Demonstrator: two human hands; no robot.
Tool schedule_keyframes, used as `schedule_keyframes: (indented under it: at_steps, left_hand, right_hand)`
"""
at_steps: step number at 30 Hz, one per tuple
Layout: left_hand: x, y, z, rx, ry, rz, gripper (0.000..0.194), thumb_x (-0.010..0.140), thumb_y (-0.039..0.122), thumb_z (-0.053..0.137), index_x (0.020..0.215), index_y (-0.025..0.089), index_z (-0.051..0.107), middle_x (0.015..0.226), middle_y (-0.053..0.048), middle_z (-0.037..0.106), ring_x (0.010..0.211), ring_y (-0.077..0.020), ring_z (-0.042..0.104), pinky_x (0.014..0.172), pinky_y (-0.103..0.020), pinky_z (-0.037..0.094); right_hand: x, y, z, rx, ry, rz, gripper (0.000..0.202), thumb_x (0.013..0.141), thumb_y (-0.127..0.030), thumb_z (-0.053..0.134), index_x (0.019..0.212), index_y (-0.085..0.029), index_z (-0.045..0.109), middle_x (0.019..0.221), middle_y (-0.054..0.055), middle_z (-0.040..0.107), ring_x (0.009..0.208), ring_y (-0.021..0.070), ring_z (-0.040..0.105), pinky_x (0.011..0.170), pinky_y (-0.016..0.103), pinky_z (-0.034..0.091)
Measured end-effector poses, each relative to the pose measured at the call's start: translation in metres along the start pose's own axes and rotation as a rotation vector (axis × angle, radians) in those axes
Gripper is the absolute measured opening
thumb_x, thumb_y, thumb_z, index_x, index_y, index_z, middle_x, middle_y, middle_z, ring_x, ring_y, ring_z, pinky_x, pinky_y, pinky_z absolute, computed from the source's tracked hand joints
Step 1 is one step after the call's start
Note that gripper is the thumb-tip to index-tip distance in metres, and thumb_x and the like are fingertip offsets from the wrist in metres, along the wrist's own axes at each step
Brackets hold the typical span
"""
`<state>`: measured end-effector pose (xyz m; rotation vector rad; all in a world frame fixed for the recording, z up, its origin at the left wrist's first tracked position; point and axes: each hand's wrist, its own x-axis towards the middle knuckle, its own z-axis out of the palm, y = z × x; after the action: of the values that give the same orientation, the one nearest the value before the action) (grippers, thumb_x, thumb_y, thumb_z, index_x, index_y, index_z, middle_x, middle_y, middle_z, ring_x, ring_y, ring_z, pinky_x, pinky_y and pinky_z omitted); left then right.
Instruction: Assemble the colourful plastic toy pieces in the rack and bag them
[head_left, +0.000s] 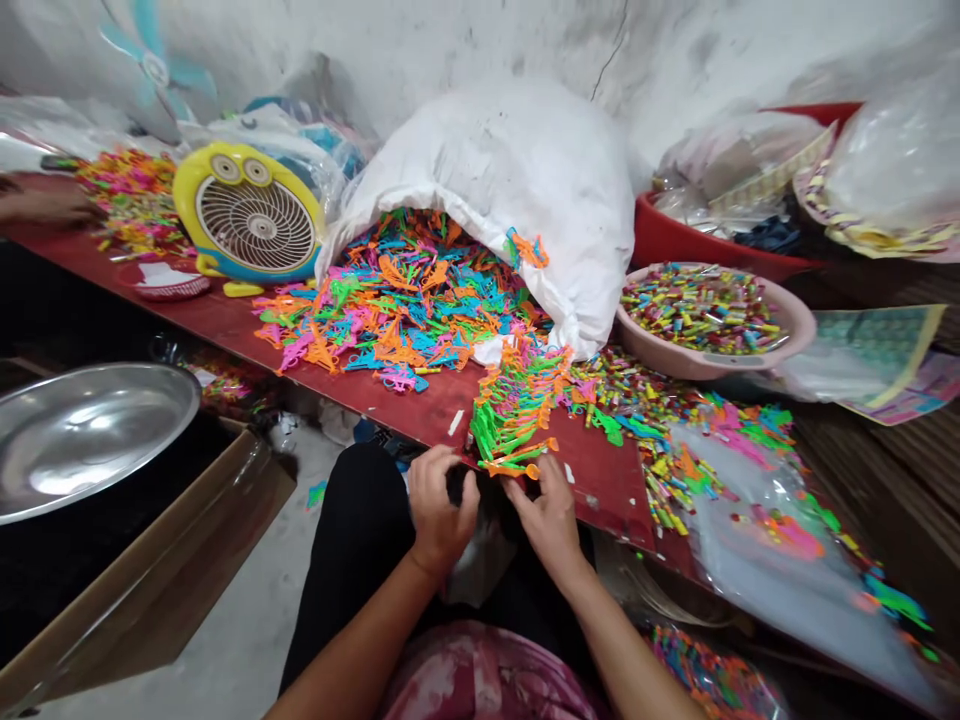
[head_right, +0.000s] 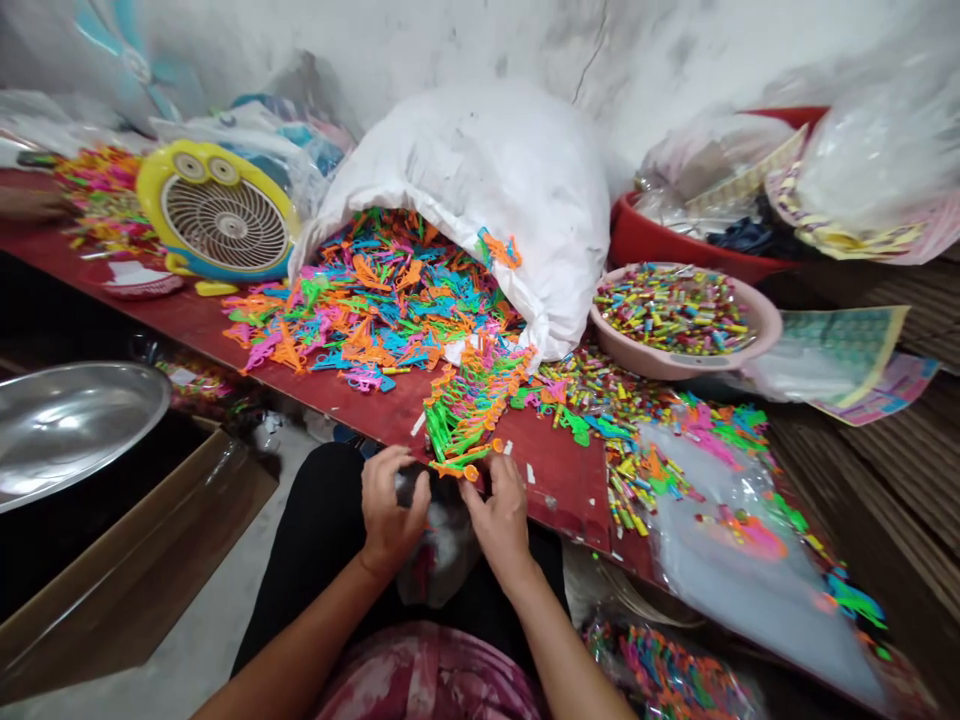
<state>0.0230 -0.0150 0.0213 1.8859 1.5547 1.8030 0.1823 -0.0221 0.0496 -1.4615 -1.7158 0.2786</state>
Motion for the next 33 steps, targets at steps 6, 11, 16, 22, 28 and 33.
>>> schedule_keyframes:
  at_steps: [6, 11, 16, 22, 28, 33]
  left_hand:
    - [-0.013, 0.024, 0.01, 0.007, -0.135, 0.013, 0.032, 0.082, 0.038, 0.072, 0.102, 0.02, 0.056, 0.096, -0.009, 0.066, 0.092, -0.0251, 0.062, 0.084, -0.041, 0.048]
    - [-0.009, 0.012, 0.021, 0.091, -0.045, -0.08, 0.039, 0.08, 0.047, 0.073, 0.101, 0.019, 0.056, 0.087, -0.005, 0.064, 0.082, -0.0229, 0.062, 0.079, -0.038, 0.048]
    - [0.006, -0.01, 0.014, 0.154, 0.028, -0.101, 0.036, 0.084, 0.046, 0.07, 0.1, 0.017, 0.056, 0.085, -0.003, 0.064, 0.077, -0.0201, 0.063, 0.082, -0.036, 0.046]
    - [0.02, -0.027, 0.003, 0.28, 0.036, -0.103, 0.026, 0.089, 0.045, 0.063, 0.094, 0.019, 0.059, 0.087, -0.004, 0.065, 0.087, -0.0234, 0.063, 0.083, -0.038, 0.044]
    - [0.035, -0.029, 0.004, 0.162, 0.188, -0.147, 0.052, 0.077, 0.052, 0.075, 0.112, 0.019, 0.055, 0.106, -0.008, 0.06, 0.1, -0.0249, 0.06, 0.09, -0.041, 0.047]
    - [0.049, -0.023, 0.006, 0.025, 0.226, -0.196, 0.064, 0.072, 0.047, 0.081, 0.121, 0.018, 0.05, 0.113, -0.009, 0.056, 0.102, -0.0219, 0.058, 0.092, -0.038, 0.049]
  right_hand:
    - [-0.003, -0.002, 0.002, -0.137, -0.014, -0.077, 0.01, 0.091, -0.025, 0.055, 0.099, -0.021, 0.058, 0.095, 0.006, 0.059, 0.09, 0.024, 0.053, 0.076, 0.036, 0.043]
    - [-0.008, -0.008, 0.005, -0.317, -0.118, -0.138, 0.029, 0.091, -0.021, 0.053, 0.119, -0.02, 0.061, 0.113, 0.011, 0.062, 0.103, 0.0276, 0.051, 0.085, 0.042, 0.039]
    - [-0.006, -0.014, 0.002, -0.235, -0.175, -0.133, 0.037, 0.085, -0.013, 0.058, 0.121, -0.021, 0.063, 0.117, 0.01, 0.063, 0.108, 0.0268, 0.052, 0.089, 0.041, 0.04]
    - [0.014, 0.002, -0.004, 0.073, -0.121, -0.019, 0.029, 0.085, -0.011, 0.053, 0.109, -0.019, 0.066, 0.102, 0.007, 0.067, 0.099, 0.0219, 0.06, 0.088, 0.036, 0.046]
    - [0.042, 0.015, 0.001, 0.05, -0.087, 0.134, 0.022, 0.086, -0.014, 0.053, 0.101, -0.019, 0.069, 0.094, 0.005, 0.07, 0.085, 0.0187, 0.063, 0.076, 0.031, 0.046]
    - [0.044, 0.01, 0.006, -0.131, -0.086, 0.09, 0.023, 0.09, -0.018, 0.052, 0.107, -0.021, 0.069, 0.101, 0.006, 0.068, 0.088, 0.0199, 0.064, 0.073, 0.03, 0.043]
